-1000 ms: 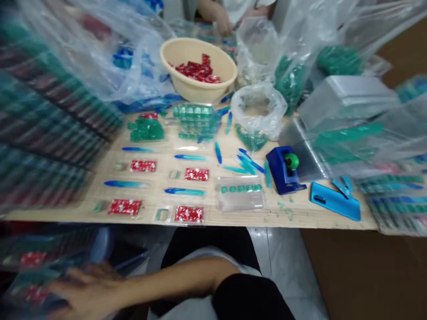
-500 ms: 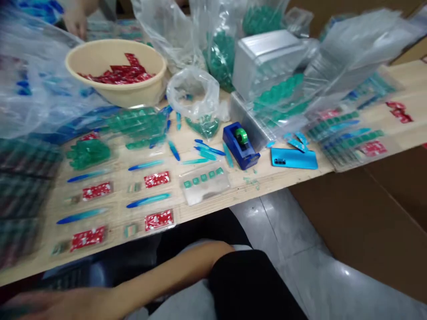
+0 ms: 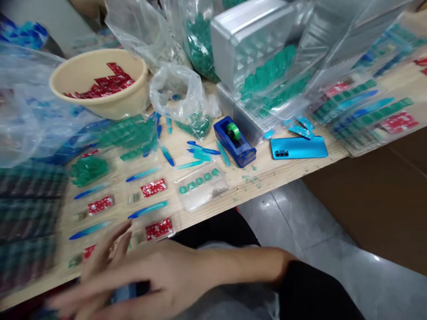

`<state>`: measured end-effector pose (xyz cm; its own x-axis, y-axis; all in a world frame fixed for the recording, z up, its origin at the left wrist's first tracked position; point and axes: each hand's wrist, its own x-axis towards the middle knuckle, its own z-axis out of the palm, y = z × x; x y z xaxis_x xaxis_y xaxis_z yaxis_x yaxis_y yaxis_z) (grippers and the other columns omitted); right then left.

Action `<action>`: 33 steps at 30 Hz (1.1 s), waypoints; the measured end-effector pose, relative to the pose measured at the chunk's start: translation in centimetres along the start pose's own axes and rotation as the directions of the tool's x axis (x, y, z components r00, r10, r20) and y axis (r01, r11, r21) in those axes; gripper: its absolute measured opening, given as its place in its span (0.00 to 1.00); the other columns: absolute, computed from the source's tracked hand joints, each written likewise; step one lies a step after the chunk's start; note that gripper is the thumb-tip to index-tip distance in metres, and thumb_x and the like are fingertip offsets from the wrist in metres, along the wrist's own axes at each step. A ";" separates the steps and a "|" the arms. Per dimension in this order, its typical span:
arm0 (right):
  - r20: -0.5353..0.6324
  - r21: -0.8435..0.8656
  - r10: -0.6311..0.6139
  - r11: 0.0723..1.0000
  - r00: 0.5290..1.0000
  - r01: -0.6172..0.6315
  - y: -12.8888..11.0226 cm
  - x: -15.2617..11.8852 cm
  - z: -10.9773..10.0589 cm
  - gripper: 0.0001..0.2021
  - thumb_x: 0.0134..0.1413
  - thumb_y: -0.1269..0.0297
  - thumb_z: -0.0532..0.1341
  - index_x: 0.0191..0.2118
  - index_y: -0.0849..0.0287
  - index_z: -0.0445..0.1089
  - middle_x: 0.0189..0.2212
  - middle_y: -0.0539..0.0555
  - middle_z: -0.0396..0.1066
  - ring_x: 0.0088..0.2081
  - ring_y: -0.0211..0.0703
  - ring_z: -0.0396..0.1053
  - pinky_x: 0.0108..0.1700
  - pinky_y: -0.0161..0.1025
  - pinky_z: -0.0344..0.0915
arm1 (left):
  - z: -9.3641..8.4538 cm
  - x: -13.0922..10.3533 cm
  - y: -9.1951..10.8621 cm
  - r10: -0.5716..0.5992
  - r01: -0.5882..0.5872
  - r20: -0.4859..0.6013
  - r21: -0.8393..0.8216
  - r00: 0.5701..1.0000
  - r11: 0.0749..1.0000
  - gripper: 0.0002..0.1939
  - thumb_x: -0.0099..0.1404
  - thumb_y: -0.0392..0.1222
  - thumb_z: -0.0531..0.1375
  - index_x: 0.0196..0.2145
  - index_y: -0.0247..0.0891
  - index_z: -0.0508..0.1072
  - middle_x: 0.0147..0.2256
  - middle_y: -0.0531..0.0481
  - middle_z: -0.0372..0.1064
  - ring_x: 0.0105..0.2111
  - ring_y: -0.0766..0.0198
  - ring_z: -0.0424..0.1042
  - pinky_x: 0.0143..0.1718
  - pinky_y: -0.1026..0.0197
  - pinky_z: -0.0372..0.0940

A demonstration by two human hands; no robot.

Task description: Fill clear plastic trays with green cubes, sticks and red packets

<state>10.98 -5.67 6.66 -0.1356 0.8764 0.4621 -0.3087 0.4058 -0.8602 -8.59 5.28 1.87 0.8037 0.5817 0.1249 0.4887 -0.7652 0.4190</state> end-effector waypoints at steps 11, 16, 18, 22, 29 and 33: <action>-0.515 -0.076 0.480 0.800 0.710 -0.596 1.9 -11.4 -1.2 0.13 0.59 0.63 0.60 0.48 0.58 0.72 0.41 0.55 0.75 0.43 0.39 0.72 0.47 0.37 0.67 | 7.9 13.3 7.2 0.169 -0.024 0.673 -0.220 0.720 0.975 0.03 0.64 0.38 0.59 0.32 0.38 0.68 0.30 0.53 0.69 0.31 0.64 0.69 0.32 0.64 0.61; -0.492 -0.055 0.551 0.753 0.674 -0.656 2.4 -12.5 -1.9 0.13 0.59 0.63 0.59 0.48 0.58 0.72 0.42 0.54 0.74 0.43 0.39 0.72 0.47 0.37 0.68 | 7.7 14.2 6.5 0.193 0.032 0.762 -0.270 0.618 0.962 0.05 0.65 0.35 0.56 0.30 0.38 0.67 0.28 0.56 0.67 0.29 0.68 0.66 0.32 0.67 0.60; -0.486 -0.051 0.565 0.743 0.667 -0.667 2.5 -12.6 -2.1 0.13 0.59 0.63 0.59 0.49 0.58 0.71 0.43 0.54 0.74 0.43 0.39 0.72 0.47 0.37 0.68 | 7.6 14.2 7.0 0.166 0.049 0.772 -0.246 0.613 0.968 0.08 0.66 0.35 0.53 0.29 0.38 0.67 0.28 0.55 0.66 0.29 0.66 0.65 0.32 0.65 0.59; -0.484 -0.023 0.587 0.733 0.649 -0.679 2.5 -12.4 -2.6 0.13 0.59 0.63 0.59 0.49 0.57 0.71 0.44 0.54 0.73 0.43 0.38 0.72 0.47 0.37 0.68 | 7.5 13.6 8.2 0.097 0.044 0.732 -0.171 0.674 0.984 0.08 0.69 0.37 0.49 0.32 0.38 0.65 0.34 0.49 0.67 0.34 0.61 0.67 0.36 0.60 0.60; -0.554 0.008 0.572 0.730 0.605 -0.684 3.0 -11.9 -3.6 0.12 0.60 0.62 0.57 0.46 0.55 0.73 0.44 0.55 0.74 0.45 0.43 0.72 0.41 0.36 0.71 | 7.6 14.0 7.7 0.236 0.019 0.710 -0.331 0.663 0.943 0.05 0.67 0.35 0.54 0.32 0.38 0.66 0.33 0.52 0.68 0.34 0.65 0.67 0.36 0.65 0.61; -0.567 -0.044 0.522 0.753 0.637 -0.657 3.1 -11.7 -3.7 0.11 0.60 0.62 0.57 0.45 0.55 0.73 0.43 0.55 0.75 0.45 0.43 0.72 0.48 0.40 0.69 | 7.8 14.2 7.5 0.282 -0.042 0.689 -0.344 0.667 0.938 0.08 0.67 0.32 0.52 0.31 0.37 0.66 0.31 0.53 0.68 0.33 0.67 0.67 0.35 0.66 0.61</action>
<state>15.12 -13.67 -2.23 0.2857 0.9174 -0.2771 -0.1016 -0.2585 -0.9606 9.13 5.70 -0.24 0.9082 -0.0178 -0.4181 0.3083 -0.6471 0.6972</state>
